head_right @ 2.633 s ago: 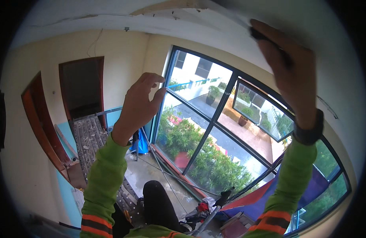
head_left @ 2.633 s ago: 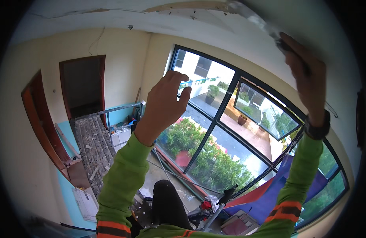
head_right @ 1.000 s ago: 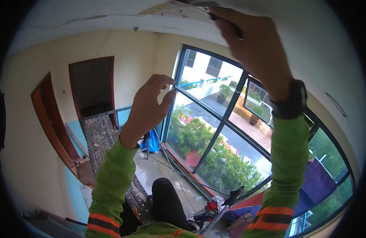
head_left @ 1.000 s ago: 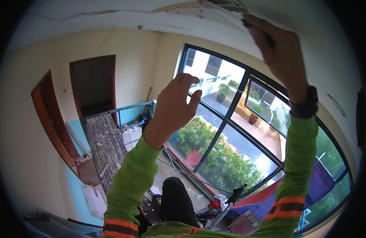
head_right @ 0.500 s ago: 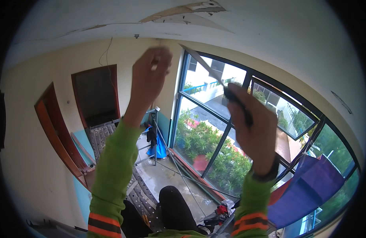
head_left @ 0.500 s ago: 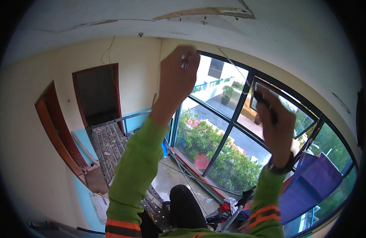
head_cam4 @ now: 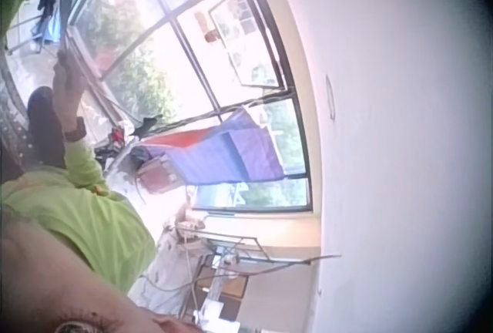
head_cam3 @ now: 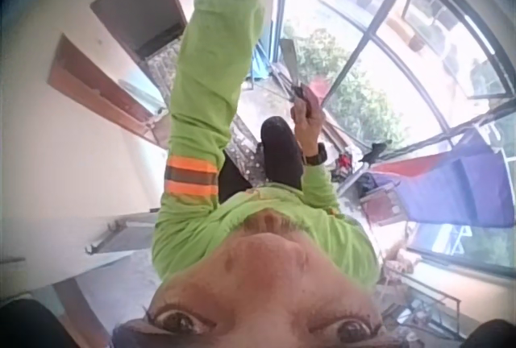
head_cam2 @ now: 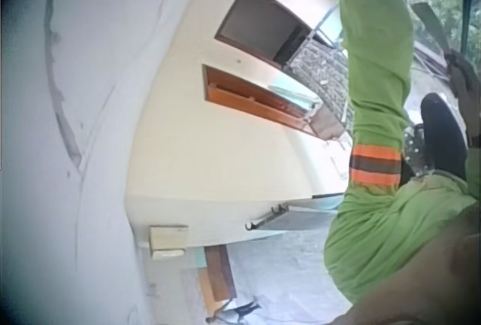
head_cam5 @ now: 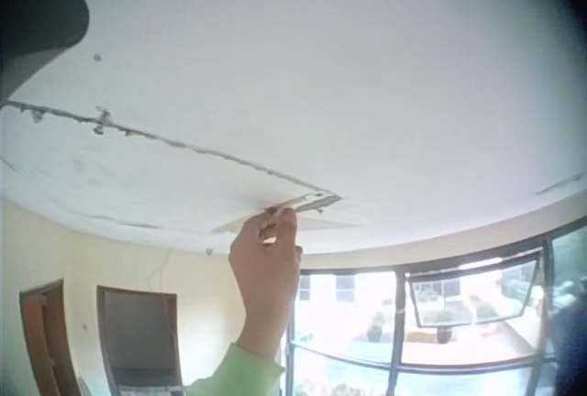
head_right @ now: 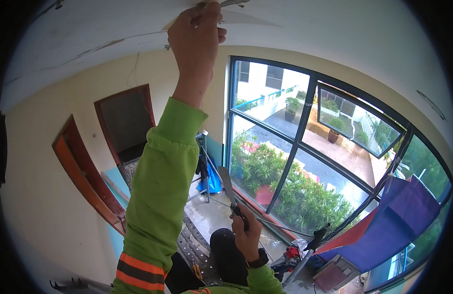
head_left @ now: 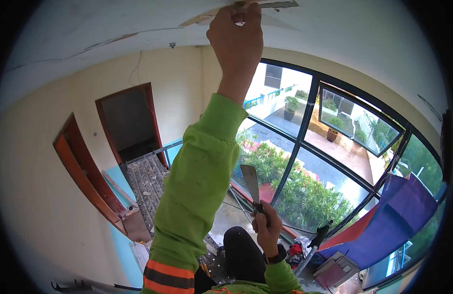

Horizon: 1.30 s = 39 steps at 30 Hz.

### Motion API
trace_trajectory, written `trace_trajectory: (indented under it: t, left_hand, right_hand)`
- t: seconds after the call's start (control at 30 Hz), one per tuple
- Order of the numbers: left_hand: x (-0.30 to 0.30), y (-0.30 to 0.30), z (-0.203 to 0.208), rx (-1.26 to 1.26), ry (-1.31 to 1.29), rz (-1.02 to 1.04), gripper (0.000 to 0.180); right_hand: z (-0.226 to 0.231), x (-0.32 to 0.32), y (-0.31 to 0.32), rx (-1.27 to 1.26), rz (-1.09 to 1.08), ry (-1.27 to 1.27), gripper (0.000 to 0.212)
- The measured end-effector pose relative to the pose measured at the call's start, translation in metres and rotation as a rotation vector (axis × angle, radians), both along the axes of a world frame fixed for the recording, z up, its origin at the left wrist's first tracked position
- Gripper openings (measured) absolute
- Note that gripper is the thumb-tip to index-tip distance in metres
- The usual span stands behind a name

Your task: The person scrapes material from the ceiling using a putty knife and pulls off loose pieces by hand.

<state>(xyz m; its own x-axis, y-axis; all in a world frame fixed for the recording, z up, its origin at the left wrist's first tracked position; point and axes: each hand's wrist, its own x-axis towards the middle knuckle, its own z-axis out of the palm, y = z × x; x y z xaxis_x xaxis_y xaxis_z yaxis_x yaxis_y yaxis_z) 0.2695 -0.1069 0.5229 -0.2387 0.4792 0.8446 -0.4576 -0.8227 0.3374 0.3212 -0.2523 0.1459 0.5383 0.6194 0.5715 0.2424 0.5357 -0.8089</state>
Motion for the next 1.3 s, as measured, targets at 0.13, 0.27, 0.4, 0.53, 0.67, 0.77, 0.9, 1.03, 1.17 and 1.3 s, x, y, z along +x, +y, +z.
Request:
trace_trajectory:
  t: [0.13, 0.27, 0.4, 0.53, 0.67, 0.77, 0.9, 1.03, 1.17, 1.3]
  left_hand:
    - [-0.006, 0.0, 0.0, -0.073, 0.185, -0.106, 0.042]
    - [0.01, 0.016, 0.0, 0.091, -0.048, -0.078, 0.026]
    - [0.008, 0.021, -0.001, 0.079, -0.036, -0.002, 0.024]
    - [0.006, 0.023, -0.007, 0.059, -0.054, 0.031, 0.021]
    - [0.001, 0.027, -0.02, 0.003, -0.028, 0.038, 0.019]
    - [-0.001, 0.031, -0.032, -0.049, -0.014, 0.019, 0.018]
    - [-0.011, 0.035, -0.044, -0.102, 0.02, 0.063, 0.017]
    - [-0.017, 0.039, -0.053, -0.136, 0.053, 0.115, 0.017]
    - [-0.025, 0.043, -0.063, -0.166, 0.078, 0.129, 0.017]
    - [-0.029, 0.046, -0.074, -0.209, 0.079, 0.13, 0.017]
  right_hand:
    - [0.012, 0.001, -0.001, 0.056, 0.043, -0.05, 0.035]
    - [0.006, -0.001, -0.008, 0.078, 0.026, -0.034, 0.034]
    - [0.0, -0.001, -0.007, 0.015, 0.044, 0.02, 0.034]
    - [-0.003, 0.008, 0.002, 0.036, 0.085, -0.108, 0.036]
    - [-0.001, 0.006, 0.004, 0.017, 0.088, 0.043, 0.031]
    - [-0.005, 0.006, 0.01, -0.003, 0.09, 0.048, 0.032]
    - [-0.009, 0.004, 0.018, 0.011, 0.151, 0.017, 0.033]
    - [-0.011, -0.001, 0.025, 0.065, 0.164, 0.019, 0.034]
    - [-0.006, -0.01, 0.026, 0.08, 0.196, 0.16, 0.035]
    - [-0.01, -0.011, 0.03, 0.111, 0.232, 0.196, 0.034]
